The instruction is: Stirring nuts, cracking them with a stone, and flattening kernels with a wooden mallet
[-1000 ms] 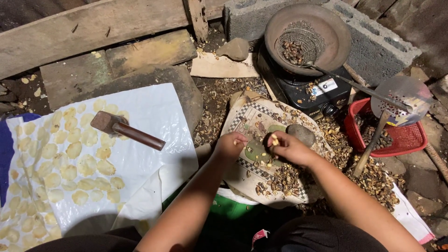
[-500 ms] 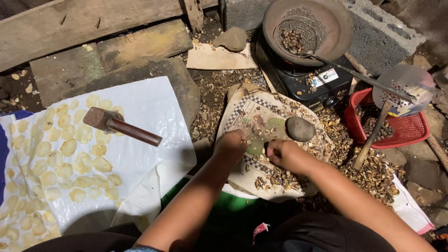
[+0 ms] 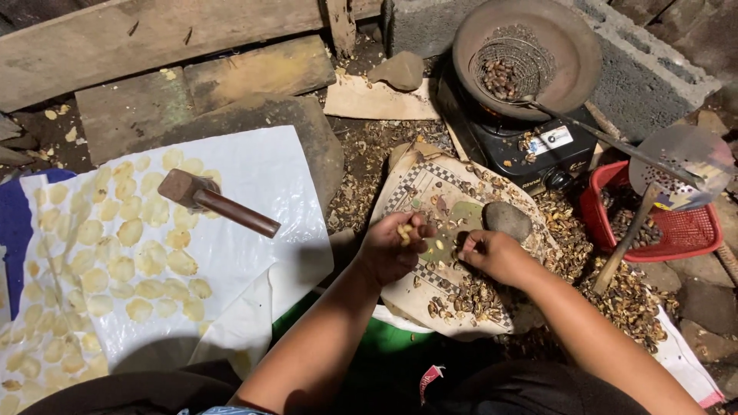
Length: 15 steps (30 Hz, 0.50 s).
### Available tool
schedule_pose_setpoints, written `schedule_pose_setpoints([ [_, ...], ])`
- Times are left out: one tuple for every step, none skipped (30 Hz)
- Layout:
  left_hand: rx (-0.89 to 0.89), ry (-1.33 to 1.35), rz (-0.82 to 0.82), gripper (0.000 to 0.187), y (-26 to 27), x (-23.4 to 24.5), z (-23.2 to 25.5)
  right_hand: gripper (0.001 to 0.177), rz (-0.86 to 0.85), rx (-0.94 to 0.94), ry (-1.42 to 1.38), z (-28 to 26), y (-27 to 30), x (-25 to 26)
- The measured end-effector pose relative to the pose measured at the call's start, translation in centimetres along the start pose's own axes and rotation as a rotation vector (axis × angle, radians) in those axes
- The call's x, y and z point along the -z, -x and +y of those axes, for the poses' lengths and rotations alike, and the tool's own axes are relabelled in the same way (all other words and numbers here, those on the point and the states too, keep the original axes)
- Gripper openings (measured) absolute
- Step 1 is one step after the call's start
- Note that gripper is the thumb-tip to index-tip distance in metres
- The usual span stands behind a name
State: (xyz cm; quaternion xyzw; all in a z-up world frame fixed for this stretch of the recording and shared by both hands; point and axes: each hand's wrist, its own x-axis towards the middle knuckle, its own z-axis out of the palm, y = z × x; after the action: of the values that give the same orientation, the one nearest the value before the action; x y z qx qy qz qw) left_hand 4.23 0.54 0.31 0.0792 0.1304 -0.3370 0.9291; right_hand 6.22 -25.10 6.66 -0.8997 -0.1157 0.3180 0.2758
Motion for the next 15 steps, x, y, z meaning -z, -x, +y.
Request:
schedule_pose_setpoints([
  [-0.008, 0.119, -0.071, 0.023, -0.3, 0.1, 0.2, 0.018, 0.038, -0.010, 0.026, -0.8, 0.2, 0.3],
  [-0.007, 0.118, -0.070, 0.023, -0.1, -1.2, 0.2, 0.018, 0.038, -0.011, 0.024, -0.9, -0.6, -0.2],
  [-0.097, 0.091, 0.050, 0.018, 0.1, -2.5, 0.2, 0.015, 0.075, 0.077, 0.036, -1.0, -1.3, -0.7],
  [-0.187, 0.065, 0.170, 0.013, 0.2, -3.8, 0.2, 0.015, 0.112, 0.164, 0.047, -1.1, -2.0, -1.3],
  [-0.187, 0.065, 0.171, 0.013, 1.2, -4.2, -0.1, 0.015, 0.111, 0.163, 0.047, -0.9, -2.8, -2.0],
  [-0.194, 0.041, 0.293, 0.012, 2.1, -4.6, -0.3, 0.019, 0.155, 0.240, 0.103, -0.7, -3.5, -2.8],
  [-0.200, 0.015, 0.414, 0.015, 3.0, -5.0, -0.5, 0.023, 0.201, 0.318, 0.160, -0.6, -4.4, -3.5],
  [-0.201, 0.013, 0.414, 0.015, 2.2, -3.0, -0.7, 0.023, 0.202, 0.319, 0.159, -1.4, -4.4, -3.3],
  [-0.197, -0.004, 0.418, 0.011, 1.4, -1.1, -0.8, 0.022, 0.143, 0.297, 0.197, -2.2, -4.4, -3.0],
  [-0.193, -0.021, 0.423, 0.012, 0.6, 0.9, -0.8, 0.022, 0.084, 0.274, 0.235, -3.0, -4.5, -2.8],
  [-0.193, -0.026, 0.422, 0.012, 0.1, 1.8, -1.0, 0.022, 0.088, 0.275, 0.233, -2.7, -4.5, -2.6],
  [-0.231, -0.033, 0.422, 0.013, -0.5, 2.8, -1.1, 0.019, 0.068, 0.188, 0.184, -2.4, -4.4, -2.4],
  [-0.263, -0.032, 0.425, 0.017, -0.9, 3.9, -1.7, 0.017, 0.040, 0.094, 0.135, -2.0, -4.1, -2.4],
  [-0.258, -0.029, 0.429, 0.017, -0.6, 3.7, -2.0, 0.017, 0.036, 0.088, 0.133, -2.0, -4.0, -1.6],
  [-0.244, -0.073, 0.421, 0.027, -0.4, 3.5, -2.1, 0.020, 0.072, 0.081, 0.127, -2.1, -4.1, -0.5],
])
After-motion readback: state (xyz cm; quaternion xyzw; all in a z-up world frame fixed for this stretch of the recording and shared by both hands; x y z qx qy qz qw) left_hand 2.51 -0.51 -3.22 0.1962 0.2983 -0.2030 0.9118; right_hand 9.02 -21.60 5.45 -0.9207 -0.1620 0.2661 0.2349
